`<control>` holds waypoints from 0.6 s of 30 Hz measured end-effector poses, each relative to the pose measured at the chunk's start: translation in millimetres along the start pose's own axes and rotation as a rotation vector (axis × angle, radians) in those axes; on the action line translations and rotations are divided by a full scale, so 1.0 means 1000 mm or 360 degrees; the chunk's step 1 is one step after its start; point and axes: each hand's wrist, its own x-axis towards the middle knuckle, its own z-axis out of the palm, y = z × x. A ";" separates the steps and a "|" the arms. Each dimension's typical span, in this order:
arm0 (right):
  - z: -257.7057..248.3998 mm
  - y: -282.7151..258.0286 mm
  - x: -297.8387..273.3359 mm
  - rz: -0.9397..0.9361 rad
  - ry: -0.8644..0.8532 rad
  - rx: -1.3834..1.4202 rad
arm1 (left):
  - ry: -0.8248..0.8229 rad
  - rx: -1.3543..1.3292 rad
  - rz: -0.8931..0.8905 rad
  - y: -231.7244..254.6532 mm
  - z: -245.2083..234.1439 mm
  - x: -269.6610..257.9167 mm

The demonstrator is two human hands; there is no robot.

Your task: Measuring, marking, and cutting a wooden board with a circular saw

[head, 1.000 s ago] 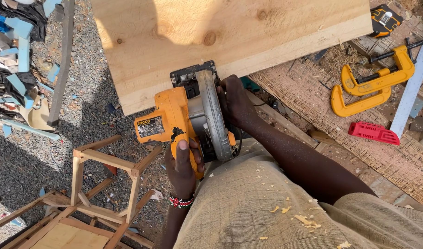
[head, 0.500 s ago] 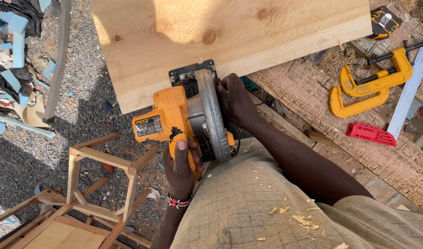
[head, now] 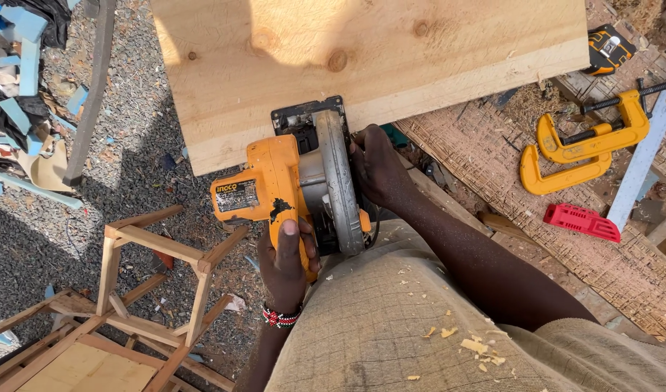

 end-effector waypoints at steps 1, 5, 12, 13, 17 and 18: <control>0.001 0.004 0.000 0.0003 -0.0005 -0.0016 | 0.0006 0.0028 -0.0008 0.001 0.000 0.000; -0.001 -0.008 0.014 0.0028 0.0057 -0.0009 | 0.0032 0.0064 -0.0031 0.004 0.003 -0.002; -0.001 -0.002 -0.007 0.0082 -0.0097 -0.0077 | 0.0055 0.0047 -0.0052 0.006 0.004 -0.002; 0.000 -0.001 -0.006 0.0065 -0.0077 -0.0085 | 0.0032 0.0053 -0.0050 0.005 0.003 -0.002; -0.003 -0.010 0.009 0.0082 0.0001 0.0007 | 0.0011 0.0048 -0.0039 0.004 0.002 -0.003; -0.003 -0.007 0.008 0.0085 0.0002 0.0005 | 0.0009 0.0048 -0.0041 0.004 0.002 -0.003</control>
